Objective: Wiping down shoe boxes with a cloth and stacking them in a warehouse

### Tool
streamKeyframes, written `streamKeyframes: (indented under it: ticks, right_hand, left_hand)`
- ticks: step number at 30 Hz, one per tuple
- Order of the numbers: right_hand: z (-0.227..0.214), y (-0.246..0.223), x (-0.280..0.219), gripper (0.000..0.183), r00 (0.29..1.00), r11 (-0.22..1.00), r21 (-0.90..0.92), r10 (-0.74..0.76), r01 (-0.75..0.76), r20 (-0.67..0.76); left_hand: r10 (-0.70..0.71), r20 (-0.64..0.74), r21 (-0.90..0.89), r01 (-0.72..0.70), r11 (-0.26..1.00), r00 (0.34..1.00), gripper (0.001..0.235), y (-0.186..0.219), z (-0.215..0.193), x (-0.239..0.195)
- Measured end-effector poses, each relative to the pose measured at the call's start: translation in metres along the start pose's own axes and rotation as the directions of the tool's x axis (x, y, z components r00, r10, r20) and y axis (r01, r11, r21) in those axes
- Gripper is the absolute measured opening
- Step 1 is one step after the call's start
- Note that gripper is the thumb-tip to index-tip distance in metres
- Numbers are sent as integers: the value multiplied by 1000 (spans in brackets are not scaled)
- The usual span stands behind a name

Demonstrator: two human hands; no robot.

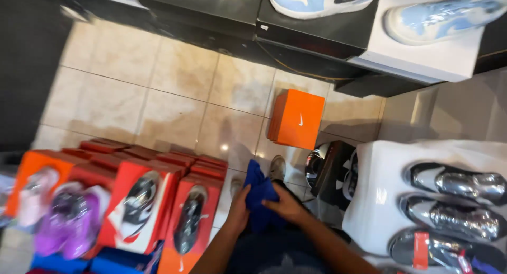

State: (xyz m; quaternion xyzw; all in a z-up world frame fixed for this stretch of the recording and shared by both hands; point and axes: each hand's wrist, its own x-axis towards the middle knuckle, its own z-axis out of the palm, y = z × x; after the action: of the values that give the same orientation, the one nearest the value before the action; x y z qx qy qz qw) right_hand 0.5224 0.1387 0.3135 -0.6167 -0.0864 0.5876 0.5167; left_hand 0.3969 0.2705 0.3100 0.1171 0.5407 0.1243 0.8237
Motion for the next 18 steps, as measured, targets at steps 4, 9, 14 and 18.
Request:
streamKeyframes:
  ticks: [4,9,14,18]
  right_hand:
    - [-3,-47,-7,62,954,855,-426,-241,294,176]
    - [11,-154,-30,67,861,765,-474,-199,435,469]
    - [15,-175,4,60,892,978,166,38,-126,450]
    - [18,-181,25,55,793,987,3,128,-162,595]
  left_hand:
    - [200,200,177,-236,955,959,37,35,-9,-37]
    - [379,227,-126,-359,925,897,56,63,0,-79]
    - [638,417,-463,-453,762,647,44,39,21,-73]
    - [656,-47,-381,-620,685,753,68,49,99,-172]
